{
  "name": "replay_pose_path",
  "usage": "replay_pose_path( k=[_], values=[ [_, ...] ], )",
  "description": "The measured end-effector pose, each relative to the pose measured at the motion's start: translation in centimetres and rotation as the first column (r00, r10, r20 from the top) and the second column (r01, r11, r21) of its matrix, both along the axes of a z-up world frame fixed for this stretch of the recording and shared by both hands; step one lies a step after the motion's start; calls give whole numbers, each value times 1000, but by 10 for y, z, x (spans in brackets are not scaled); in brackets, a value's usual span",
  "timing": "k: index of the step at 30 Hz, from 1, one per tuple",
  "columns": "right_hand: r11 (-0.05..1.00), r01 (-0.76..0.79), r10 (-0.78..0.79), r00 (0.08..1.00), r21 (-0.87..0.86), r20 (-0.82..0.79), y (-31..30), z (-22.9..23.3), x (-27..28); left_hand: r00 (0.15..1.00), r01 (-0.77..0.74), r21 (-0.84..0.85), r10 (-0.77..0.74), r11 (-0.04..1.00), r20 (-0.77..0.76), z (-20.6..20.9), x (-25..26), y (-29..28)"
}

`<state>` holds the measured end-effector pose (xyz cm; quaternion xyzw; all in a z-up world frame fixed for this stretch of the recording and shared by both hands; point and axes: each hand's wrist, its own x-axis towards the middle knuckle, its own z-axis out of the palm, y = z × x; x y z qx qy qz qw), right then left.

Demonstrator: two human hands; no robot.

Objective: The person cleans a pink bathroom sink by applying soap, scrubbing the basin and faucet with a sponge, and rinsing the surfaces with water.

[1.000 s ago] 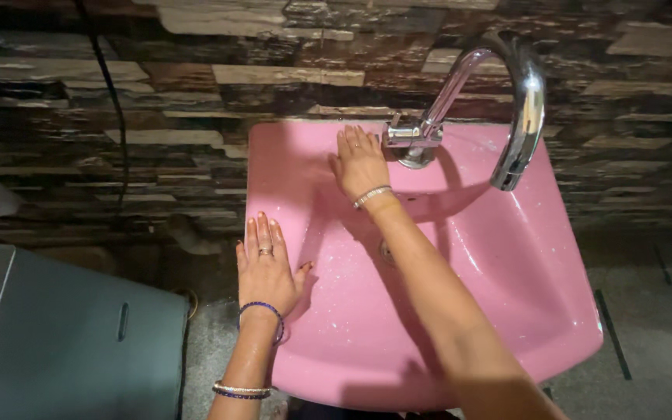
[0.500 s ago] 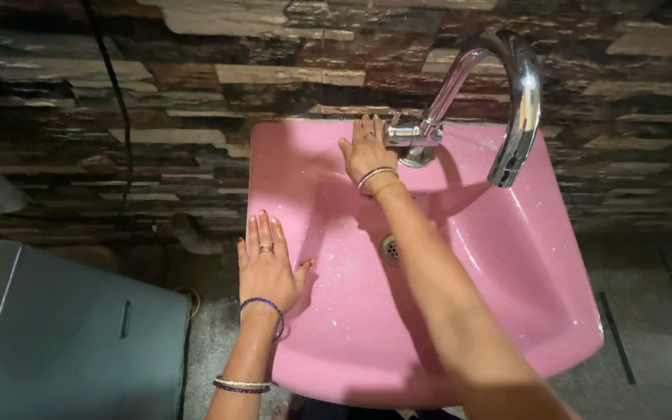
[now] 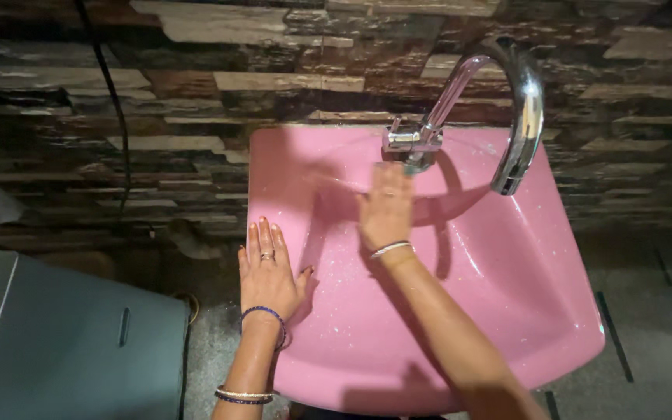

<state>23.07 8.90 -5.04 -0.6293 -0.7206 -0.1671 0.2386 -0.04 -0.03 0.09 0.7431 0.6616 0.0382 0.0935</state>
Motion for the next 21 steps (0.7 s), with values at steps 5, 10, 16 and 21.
replay_pose_path(
  k=[5, 10, 16, 21],
  values=[
    [930, -367, 365, 927, 5, 89, 35, 0, -76, 1000, 0, -2, 0, 1000, -9, -4, -1, 1],
    [860, -511, 511, 859, -3, 34, 42, 18, -61, 1000, 8, 27, -8, 1000, -7, -7, -2, 0],
    [982, -168, 176, 979, -82, 102, -6, 7, 47, 1000, 11, 46, -11, 999, 6, -6, -2, -1],
    [998, 62, -60, 995, -32, 76, -23, -6, 100, 1000, 12, 13, -12, 1000, -7, -4, -1, -1]
  ],
)
